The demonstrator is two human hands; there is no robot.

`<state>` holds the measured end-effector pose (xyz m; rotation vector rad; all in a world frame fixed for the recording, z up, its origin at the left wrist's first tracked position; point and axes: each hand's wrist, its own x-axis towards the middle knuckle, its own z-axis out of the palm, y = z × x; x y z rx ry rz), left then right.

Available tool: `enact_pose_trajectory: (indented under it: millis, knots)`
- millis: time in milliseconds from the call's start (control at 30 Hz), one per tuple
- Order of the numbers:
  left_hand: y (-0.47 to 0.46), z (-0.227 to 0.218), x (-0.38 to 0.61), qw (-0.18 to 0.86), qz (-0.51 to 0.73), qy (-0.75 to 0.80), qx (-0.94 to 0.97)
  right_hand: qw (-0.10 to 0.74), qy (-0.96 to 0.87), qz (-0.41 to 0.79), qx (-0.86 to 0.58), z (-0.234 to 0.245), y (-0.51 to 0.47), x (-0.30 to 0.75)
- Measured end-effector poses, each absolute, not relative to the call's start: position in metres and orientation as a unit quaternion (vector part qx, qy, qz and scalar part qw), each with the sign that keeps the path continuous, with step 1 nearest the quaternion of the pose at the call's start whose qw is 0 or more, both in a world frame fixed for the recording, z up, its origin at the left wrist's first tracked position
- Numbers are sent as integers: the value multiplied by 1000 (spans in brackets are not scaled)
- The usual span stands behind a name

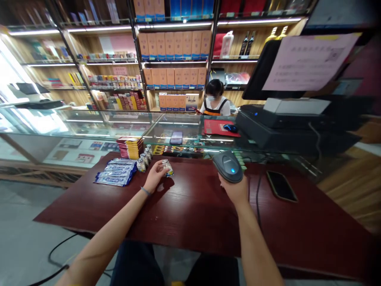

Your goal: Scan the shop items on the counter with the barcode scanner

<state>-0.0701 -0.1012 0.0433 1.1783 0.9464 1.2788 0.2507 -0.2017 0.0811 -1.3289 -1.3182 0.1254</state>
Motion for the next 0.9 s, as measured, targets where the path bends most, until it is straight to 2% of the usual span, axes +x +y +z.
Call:
enact_pose_trajectory:
  millis: [333, 600, 800, 900]
  knots:
    - [-73, 25, 48, 578, 482, 344, 561, 666, -463, 27, -584, 100, -210, 286]
    - [-50, 9, 116, 540, 457, 324, 628, 687, -415, 65, -593, 99, -208, 294]
    - [-28, 12, 147, 442, 456, 350, 688, 692, -403, 82, -594, 93, -206, 297]
    - [-16, 12, 161, 448, 454, 351, 686, 673, -431, 69, -597, 91, -207, 300]
